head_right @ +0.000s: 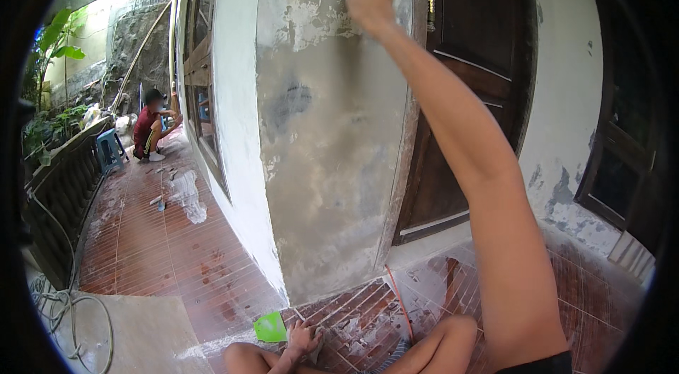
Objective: The person sits on a tiled floor and applies plaster to a wall using a green plastic float and a metal trowel. They repeatedly scoop plaster from a pile on the floor and spread it across the wall surface, smoothing it with the float.
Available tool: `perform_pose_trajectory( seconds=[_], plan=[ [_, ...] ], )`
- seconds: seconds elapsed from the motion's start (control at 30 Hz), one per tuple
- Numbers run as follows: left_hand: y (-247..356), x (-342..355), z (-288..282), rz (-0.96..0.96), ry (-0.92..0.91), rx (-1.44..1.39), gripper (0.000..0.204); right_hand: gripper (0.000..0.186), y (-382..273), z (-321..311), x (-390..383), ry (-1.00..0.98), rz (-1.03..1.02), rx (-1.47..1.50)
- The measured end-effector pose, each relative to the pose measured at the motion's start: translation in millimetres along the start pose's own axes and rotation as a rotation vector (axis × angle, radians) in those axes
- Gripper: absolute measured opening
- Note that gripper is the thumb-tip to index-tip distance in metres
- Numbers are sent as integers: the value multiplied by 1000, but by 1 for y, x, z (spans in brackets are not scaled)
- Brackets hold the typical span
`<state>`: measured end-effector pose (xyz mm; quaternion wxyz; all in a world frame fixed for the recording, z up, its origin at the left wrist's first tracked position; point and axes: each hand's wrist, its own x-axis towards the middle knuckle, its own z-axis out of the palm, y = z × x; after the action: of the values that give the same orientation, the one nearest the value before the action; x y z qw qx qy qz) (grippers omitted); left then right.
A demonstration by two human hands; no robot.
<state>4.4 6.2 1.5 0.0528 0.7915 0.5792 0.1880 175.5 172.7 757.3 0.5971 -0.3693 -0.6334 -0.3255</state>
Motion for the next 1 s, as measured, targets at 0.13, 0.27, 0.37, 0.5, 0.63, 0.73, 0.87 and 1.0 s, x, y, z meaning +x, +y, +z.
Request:
perform_pose_trajectory(
  seconds=[0.13,0.27,0.37,0.5,0.63,0.73,0.87,1.0],
  plan=[
    [0,3,4,15,-11,2,42,40,-46,15,-55,-301,-459,105],
    [0,-3,3,14,81,-26,39,36,-32,-9,-23,-281,-612,138],
    [-2,-6,2,-2,72,-86,38,37,-8,-12,19,49,-276,19],
    [-4,-3,1,-13,23,-63,39,40,-13,10,-6,72,27,-10],
    [1,4,6,4,45,-30,42,39,-26,17,-93,-301,-512,98],
    [-3,0,4,-13,-15,-20,41,37,-8,-2,-80,-210,-667,116],
    [-2,-3,3,-4,35,-62,40,39,22,-18,-34,49,-152,-22],
    [-2,2,2,6,16,-8,40,42,13,0,-73,-8,-93,6]
  ],
)
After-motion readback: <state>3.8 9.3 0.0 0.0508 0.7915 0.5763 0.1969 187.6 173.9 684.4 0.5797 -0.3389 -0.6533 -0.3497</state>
